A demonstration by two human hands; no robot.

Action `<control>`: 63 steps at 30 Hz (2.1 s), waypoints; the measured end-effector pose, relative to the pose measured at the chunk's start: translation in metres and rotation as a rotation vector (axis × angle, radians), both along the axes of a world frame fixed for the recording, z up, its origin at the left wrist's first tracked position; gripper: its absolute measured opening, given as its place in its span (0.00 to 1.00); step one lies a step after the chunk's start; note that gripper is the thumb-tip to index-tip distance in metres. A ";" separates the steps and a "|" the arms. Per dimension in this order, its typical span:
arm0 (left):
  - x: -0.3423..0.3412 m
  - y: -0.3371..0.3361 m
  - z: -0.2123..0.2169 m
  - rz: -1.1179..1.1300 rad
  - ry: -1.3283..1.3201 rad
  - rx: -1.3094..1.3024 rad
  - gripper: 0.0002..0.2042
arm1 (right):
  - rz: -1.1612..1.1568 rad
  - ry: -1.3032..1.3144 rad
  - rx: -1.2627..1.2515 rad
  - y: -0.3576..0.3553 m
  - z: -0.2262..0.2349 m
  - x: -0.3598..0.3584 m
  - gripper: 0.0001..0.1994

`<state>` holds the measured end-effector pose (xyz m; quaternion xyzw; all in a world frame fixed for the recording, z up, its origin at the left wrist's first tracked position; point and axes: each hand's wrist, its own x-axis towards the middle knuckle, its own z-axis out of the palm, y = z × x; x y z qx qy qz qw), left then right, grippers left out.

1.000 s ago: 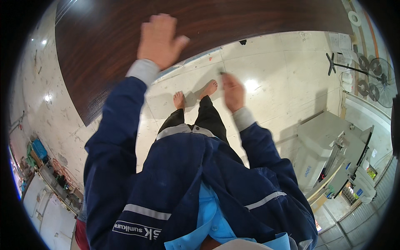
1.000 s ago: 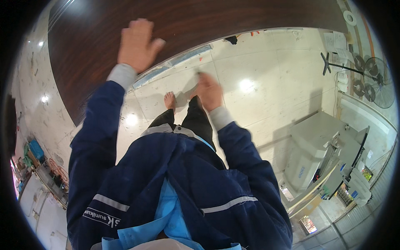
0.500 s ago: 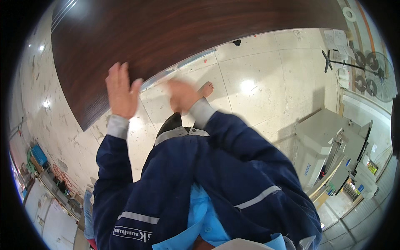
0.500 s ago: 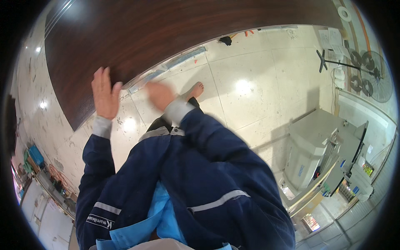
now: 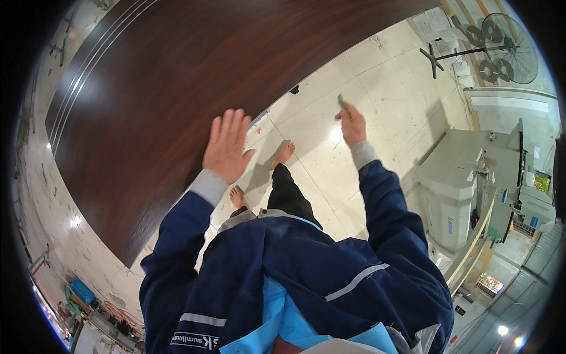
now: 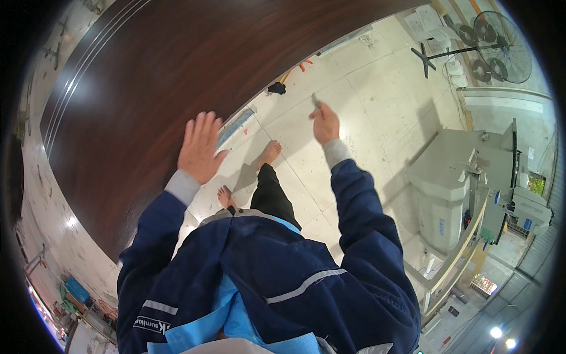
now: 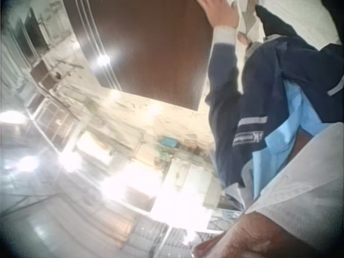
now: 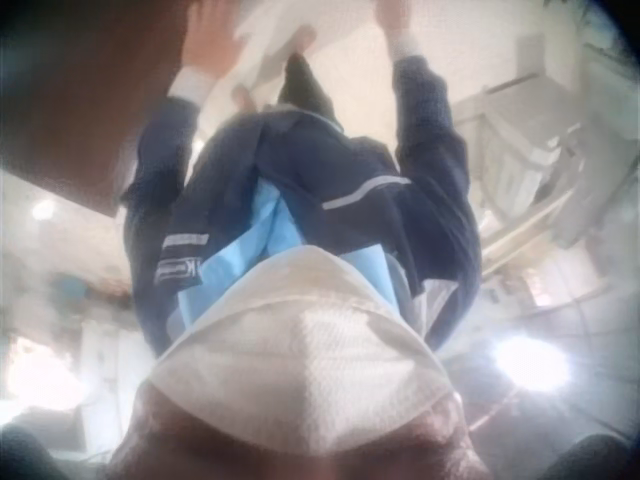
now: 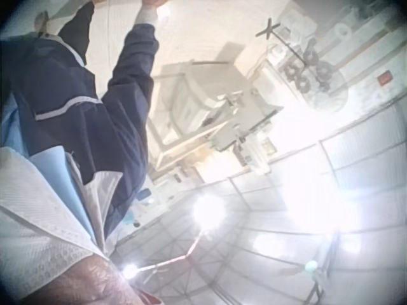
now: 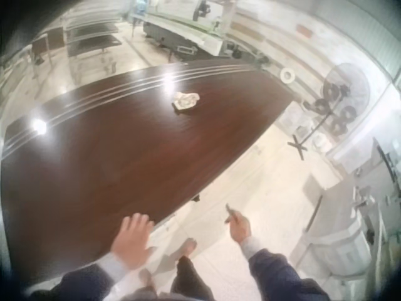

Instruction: The person applies thin strips of tape to the edges of a large dark wooden table. They smooth the tape with their hands and use a small tool to press it down along the edges. The person occasionally wipes the surface with a cloth.

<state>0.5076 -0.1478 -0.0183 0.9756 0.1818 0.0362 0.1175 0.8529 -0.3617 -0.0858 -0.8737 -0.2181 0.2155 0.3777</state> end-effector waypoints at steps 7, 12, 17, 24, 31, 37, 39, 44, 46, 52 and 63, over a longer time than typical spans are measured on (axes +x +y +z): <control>0.207 0.055 0.010 -0.155 -0.013 -0.116 0.39 | 0.085 -0.566 0.004 0.096 0.023 0.245 0.25; 0.185 0.163 -0.002 0.579 0.139 0.270 0.40 | 0.158 -0.617 -0.060 0.132 0.038 0.221 0.24; 0.166 0.188 -0.024 0.622 0.122 0.207 0.43 | 0.689 -0.108 0.080 0.098 0.034 0.008 0.26; 0.172 0.185 -0.018 0.612 0.113 0.216 0.42 | 0.235 -0.512 -0.024 0.112 0.049 0.201 0.20; 0.171 0.185 -0.020 0.599 0.079 0.229 0.42 | 0.509 -0.367 0.228 0.111 0.007 0.180 0.22; 0.174 0.184 -0.012 0.620 0.133 0.192 0.41 | 0.825 -0.134 -0.054 0.095 0.019 0.068 0.20; 0.174 0.183 -0.011 0.612 0.102 0.192 0.40 | 0.503 -0.406 0.016 0.103 0.020 0.167 0.20; 0.173 0.183 -0.015 0.596 0.077 0.208 0.40 | 0.078 -0.738 -0.140 0.125 0.037 0.367 0.26; 0.173 0.183 -0.016 0.600 0.073 0.239 0.40 | 0.253 -0.825 -0.056 0.126 0.025 0.338 0.27; 0.176 0.181 -0.013 0.614 0.070 0.210 0.40 | 1.010 -0.094 0.233 0.105 0.016 0.019 0.28; 0.170 0.184 -0.024 0.594 -0.018 0.265 0.40 | 0.072 -0.352 0.081 0.106 0.047 0.200 0.28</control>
